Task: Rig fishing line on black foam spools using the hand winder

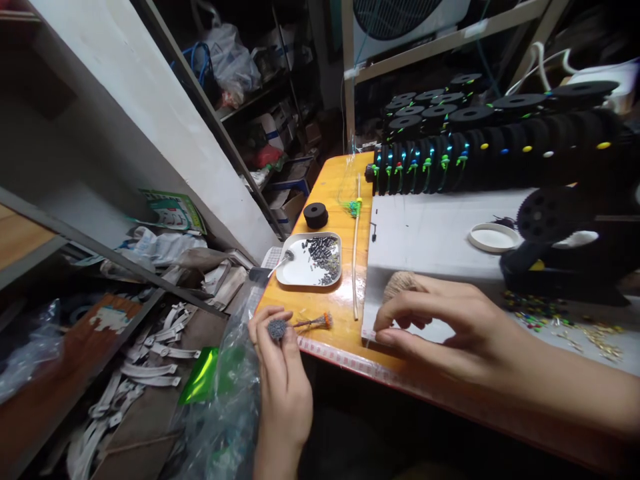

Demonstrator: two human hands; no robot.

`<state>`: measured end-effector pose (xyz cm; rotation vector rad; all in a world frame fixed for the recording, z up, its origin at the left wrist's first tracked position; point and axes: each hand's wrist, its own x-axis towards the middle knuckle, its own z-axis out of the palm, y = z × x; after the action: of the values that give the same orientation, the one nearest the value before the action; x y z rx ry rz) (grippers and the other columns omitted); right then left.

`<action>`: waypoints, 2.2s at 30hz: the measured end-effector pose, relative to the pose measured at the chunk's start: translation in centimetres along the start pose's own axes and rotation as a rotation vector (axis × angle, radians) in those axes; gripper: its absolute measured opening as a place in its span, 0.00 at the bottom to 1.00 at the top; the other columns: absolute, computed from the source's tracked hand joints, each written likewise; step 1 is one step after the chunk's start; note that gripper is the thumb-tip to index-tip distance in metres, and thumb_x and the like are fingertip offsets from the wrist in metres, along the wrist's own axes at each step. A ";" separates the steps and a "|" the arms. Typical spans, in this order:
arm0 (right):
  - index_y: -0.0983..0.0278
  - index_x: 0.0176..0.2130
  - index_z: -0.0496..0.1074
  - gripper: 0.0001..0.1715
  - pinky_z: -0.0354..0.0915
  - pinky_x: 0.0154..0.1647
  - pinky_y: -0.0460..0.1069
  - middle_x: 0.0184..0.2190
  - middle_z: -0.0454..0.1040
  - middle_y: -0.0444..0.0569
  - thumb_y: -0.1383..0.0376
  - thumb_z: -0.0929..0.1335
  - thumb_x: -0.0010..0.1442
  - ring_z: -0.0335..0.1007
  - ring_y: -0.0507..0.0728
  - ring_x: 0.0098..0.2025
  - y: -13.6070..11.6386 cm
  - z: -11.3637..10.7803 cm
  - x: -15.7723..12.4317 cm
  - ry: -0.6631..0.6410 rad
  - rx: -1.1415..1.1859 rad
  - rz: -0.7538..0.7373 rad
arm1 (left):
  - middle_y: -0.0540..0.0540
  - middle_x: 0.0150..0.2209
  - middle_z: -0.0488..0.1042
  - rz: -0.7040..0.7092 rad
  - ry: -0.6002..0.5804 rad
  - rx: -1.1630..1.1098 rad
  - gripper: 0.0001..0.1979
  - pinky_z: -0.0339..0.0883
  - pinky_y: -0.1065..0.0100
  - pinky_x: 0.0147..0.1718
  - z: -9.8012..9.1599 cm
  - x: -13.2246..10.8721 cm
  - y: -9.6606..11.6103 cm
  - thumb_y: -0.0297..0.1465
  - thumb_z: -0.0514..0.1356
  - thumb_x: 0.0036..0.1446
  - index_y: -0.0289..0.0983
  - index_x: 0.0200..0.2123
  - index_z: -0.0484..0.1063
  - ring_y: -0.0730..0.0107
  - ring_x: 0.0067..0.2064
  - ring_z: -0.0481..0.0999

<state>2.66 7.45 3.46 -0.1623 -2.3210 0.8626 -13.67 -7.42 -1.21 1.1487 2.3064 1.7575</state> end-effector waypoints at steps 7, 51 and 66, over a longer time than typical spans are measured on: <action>0.63 0.36 0.78 0.05 0.66 0.25 0.42 0.27 0.72 0.46 0.69 0.69 0.60 0.69 0.49 0.27 0.0 0.9 -0.3 0.077 0.182 0.057 | 0.48 0.26 0.70 -0.429 -0.304 -0.683 0.16 0.65 0.71 0.31 3.6 -3.7 2.1 0.42 0.53 0.65 0.36 0.33 0.72 0.72 0.28 0.69; 0.61 0.40 0.74 0.10 0.67 0.31 0.43 0.33 0.71 0.48 0.73 0.69 0.58 0.69 0.51 0.34 0.2 1.2 -1.2 0.026 0.013 -0.108 | 0.56 0.21 0.55 -0.478 -0.165 -1.163 0.08 0.55 0.78 0.25 4.6 -4.5 3.1 0.33 0.53 0.66 0.39 0.35 0.68 0.80 0.23 0.54; 0.61 0.39 0.74 0.09 0.66 0.31 0.43 0.33 0.70 0.47 0.73 0.70 0.58 0.69 0.51 0.35 0.3 1.2 -1.2 0.017 -0.024 -0.118 | 0.56 0.21 0.54 -0.468 -0.142 -1.180 0.09 0.52 0.78 0.23 4.6 -4.3 3.1 0.32 0.51 0.67 0.38 0.33 0.66 0.79 0.23 0.50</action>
<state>2.76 6.67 1.91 -0.0420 -2.3005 0.7713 -6.89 -5.68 -1.96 0.4215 0.9259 2.1219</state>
